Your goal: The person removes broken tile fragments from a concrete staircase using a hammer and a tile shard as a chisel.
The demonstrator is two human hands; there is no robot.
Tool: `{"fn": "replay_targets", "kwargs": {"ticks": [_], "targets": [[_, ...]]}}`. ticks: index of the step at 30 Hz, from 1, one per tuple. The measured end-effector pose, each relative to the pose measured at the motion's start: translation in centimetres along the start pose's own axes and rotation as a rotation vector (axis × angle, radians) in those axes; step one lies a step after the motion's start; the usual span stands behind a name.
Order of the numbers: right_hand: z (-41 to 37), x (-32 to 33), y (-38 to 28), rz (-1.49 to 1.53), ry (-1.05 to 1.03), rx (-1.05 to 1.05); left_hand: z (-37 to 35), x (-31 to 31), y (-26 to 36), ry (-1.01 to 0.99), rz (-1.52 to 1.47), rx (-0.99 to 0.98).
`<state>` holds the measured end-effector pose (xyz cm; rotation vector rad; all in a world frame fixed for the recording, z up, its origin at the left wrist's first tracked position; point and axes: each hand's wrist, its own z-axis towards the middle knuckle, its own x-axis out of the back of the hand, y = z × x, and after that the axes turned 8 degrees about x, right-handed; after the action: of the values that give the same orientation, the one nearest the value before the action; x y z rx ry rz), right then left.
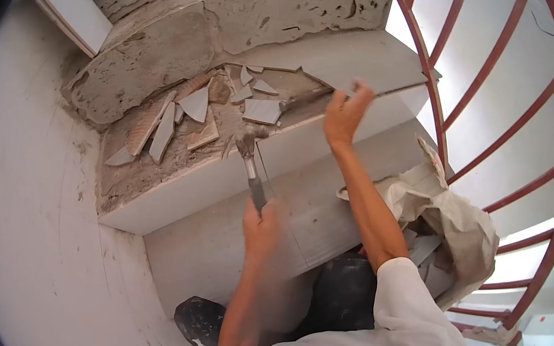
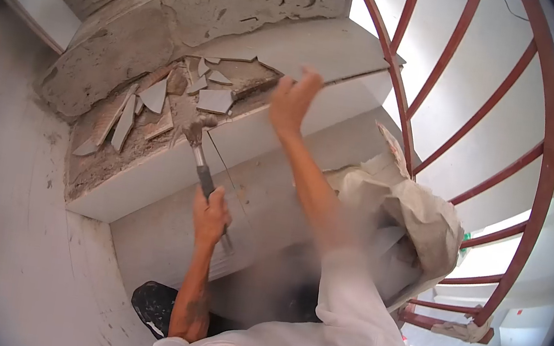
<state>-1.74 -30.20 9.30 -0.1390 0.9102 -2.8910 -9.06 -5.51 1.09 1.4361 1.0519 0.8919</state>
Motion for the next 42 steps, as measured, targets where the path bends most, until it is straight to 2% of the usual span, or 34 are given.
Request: {"fn": "replay_targets", "kwargs": {"ticks": [1, 4, 7, 10, 13, 17, 19, 21, 25, 31, 35, 37, 40, 42], "targets": [[0.3, 1.2, 0.2, -0.066, 0.105, -0.110, -0.4, 1.8, -0.6, -0.017, 0.094, 0.053], [0.4, 1.6, 7.1, -0.190, 0.260, -0.438, -1.2, 4.2, -3.0, -0.029, 0.352, 0.051], [2.4, 3.2, 6.7, 0.469, -0.063, -0.854, -1.4, 3.8, -4.4, -0.049, 0.253, 0.120], [3.9, 2.5, 5.6, 0.442, 0.011, -1.032, -1.5, 3.6, -3.5, -0.065, 0.223, 0.255], [2.6, 1.4, 7.7, 0.350, -0.079, -1.086, 0.3, 4.6, -8.3, -0.054, 0.304, 0.009], [2.7, 3.0, 6.4, 0.249, -0.209, -0.904, -0.4, 5.9, -7.4, -0.053, 0.254, 0.081], [2.6, 3.1, 7.4, 0.225, -0.224, -0.794, -1.9, 5.9, -4.5, -0.049, 0.162, 0.122], [2.4, 2.2, 8.0, 0.158, -0.157, -0.727, -0.3, 7.2, -7.6, -0.047, 0.254, 0.052], [1.6, 1.7, 8.1, 0.011, -0.081, -0.608, -0.1, 8.4, -8.4, -0.041, 0.241, 0.022], [1.7, 1.4, 8.1, -0.022, -0.054, -0.600, -2.1, 9.4, -5.4, -0.037, 0.251, 0.152], [1.6, 1.2, 9.0, 0.038, -0.033, -0.633, -1.9, 9.0, -5.7, -0.084, 0.404, -0.030], [1.7, 1.1, 8.1, 0.036, -0.006, -0.667, -2.7, 7.3, -3.1, -0.095, 0.421, -0.055], [2.2, 1.7, 6.3, -0.110, -0.099, -0.658, -3.1, 5.5, -1.6, -0.148, 0.266, 0.159], [2.6, 2.0, 6.0, -0.100, -0.186, -0.704, -3.3, 5.3, -1.4, -0.207, 0.152, 0.233]]}}
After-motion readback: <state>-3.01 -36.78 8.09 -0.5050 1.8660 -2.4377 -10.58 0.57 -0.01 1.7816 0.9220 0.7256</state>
